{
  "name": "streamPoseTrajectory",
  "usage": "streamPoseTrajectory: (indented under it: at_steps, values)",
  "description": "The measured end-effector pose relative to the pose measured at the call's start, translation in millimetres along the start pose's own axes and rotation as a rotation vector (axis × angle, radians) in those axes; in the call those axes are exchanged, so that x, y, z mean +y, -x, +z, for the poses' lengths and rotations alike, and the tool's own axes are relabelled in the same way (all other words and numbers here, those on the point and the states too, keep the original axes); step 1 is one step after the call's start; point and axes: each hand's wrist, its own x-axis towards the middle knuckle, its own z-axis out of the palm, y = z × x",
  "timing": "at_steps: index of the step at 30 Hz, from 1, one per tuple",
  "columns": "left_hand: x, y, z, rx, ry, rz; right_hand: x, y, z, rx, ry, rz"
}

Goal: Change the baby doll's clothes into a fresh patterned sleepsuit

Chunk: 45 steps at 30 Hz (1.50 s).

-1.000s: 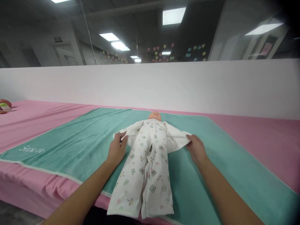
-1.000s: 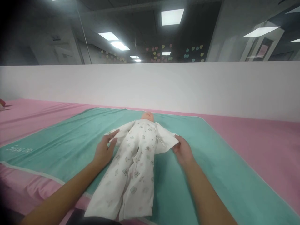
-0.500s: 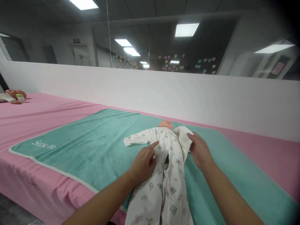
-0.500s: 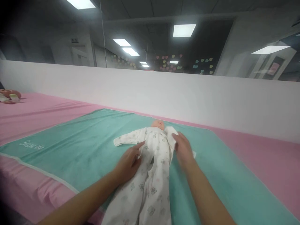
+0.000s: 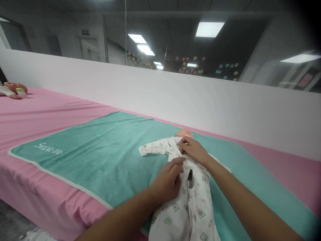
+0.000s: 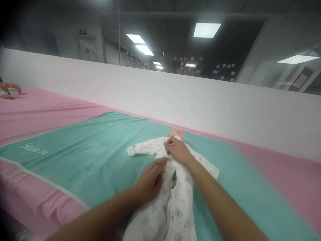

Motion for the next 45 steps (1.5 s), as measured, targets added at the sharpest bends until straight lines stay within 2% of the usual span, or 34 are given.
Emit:
streamPoseTrajectory:
  at_steps: [4,7,9,11,15,18,20,25,31,35,39,41,45]
  values:
    - [5,-1,-5.7,-0.088,0.065,0.016,-5,-40,25,-0.077,0.469,0.01]
    - [7,-1,-8.6,-0.103,0.082,0.028,-11,-65,47,-0.096,0.587,0.054]
    - [6,-1,-8.0,-0.1,0.071,0.041,-14,-79,55,-0.075,0.578,0.096]
    - [4,0,-5.1,-0.079,0.031,0.031,-12,-91,53,-0.046,0.549,0.129]
    - [-2,1,2.4,0.007,-0.064,-0.099,7,-105,25,0.088,0.442,0.17]
    - [-4,0,3.8,0.052,-0.078,-0.195,32,-99,3,0.21,0.354,0.217]
    - [-3,-2,2.5,0.055,-0.091,-0.251,48,-88,-3,0.271,0.291,0.234]
    - [-5,-1,0.9,0.028,-0.177,-0.432,74,-69,3,0.392,0.132,0.227]
    - [-25,0,6.6,-0.104,-0.28,-0.659,84,-69,5,0.442,0.049,0.176]
    - [-32,-5,8.2,-0.259,-0.441,-0.618,89,-68,5,0.444,0.024,0.17]
    - [-25,-8,2.3,-0.3,-0.465,-0.592,93,-67,4,0.433,-0.025,0.171]
    - [-21,-8,-1.8,-0.276,-0.461,-0.487,95,-68,4,0.428,-0.048,0.168]
    - [-15,-7,-6.7,-0.189,-0.438,-0.156,99,-71,3,0.42,-0.084,0.154]
